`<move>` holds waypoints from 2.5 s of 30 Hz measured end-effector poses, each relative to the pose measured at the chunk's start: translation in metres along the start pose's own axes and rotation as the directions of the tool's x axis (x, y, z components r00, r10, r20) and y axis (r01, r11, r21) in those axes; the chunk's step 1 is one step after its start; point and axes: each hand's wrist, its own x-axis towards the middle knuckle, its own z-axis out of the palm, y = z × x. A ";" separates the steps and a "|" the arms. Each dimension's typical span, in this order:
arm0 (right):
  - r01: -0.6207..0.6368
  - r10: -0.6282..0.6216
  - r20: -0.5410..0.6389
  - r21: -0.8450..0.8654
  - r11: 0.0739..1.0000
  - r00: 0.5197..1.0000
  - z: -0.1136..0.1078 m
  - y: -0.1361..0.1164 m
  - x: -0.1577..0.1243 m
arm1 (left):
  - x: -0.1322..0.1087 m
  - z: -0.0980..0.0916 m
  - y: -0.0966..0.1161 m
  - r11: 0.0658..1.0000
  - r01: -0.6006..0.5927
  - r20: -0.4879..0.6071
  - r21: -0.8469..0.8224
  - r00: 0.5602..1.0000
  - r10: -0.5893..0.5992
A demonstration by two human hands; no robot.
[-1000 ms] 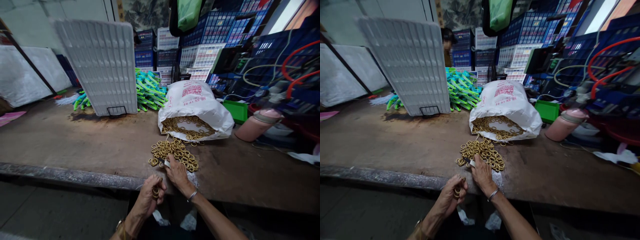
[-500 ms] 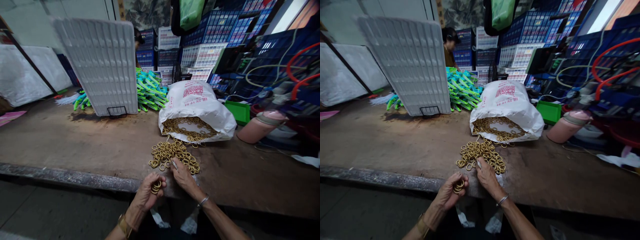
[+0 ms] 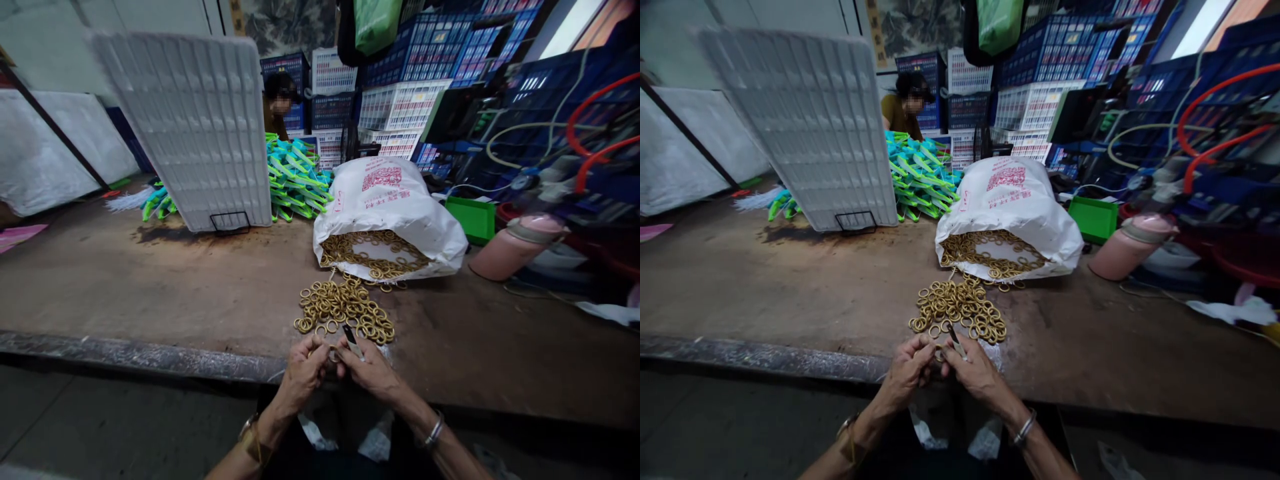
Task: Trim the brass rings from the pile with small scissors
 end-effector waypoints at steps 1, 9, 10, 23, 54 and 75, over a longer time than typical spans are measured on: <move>-0.023 0.024 -0.010 0.042 0.999 1.000 0.003 0.001 0.001 | 0.000 0.001 0.000 0.999 -0.030 -0.024 0.018 0.999 0.031; -0.146 0.162 -0.066 0.199 0.969 0.985 0.012 0.004 0.007 | -0.002 0.003 0.001 0.996 -0.068 -0.033 0.060 0.997 0.070; -0.126 0.142 -0.092 0.161 0.979 0.986 0.011 0.004 0.008 | -0.003 0.003 0.001 0.996 -0.052 -0.029 0.067 0.998 0.054; 0.017 -0.021 -0.136 -0.025 1.000 0.991 0.011 -0.012 0.006 | -0.007 -0.002 0.000 1.000 0.027 0.040 -0.004 0.999 -0.027; -0.147 -0.109 -0.223 -0.868 0.475 0.969 -0.003 0.007 0.013 | -0.029 0.001 0.001 0.993 -0.040 0.108 -0.110 0.993 0.052; -0.081 -0.213 -0.247 -0.809 0.582 0.945 0.001 0.015 0.042 | -0.011 -0.018 -0.007 0.748 0.193 0.067 -0.635 0.978 -0.196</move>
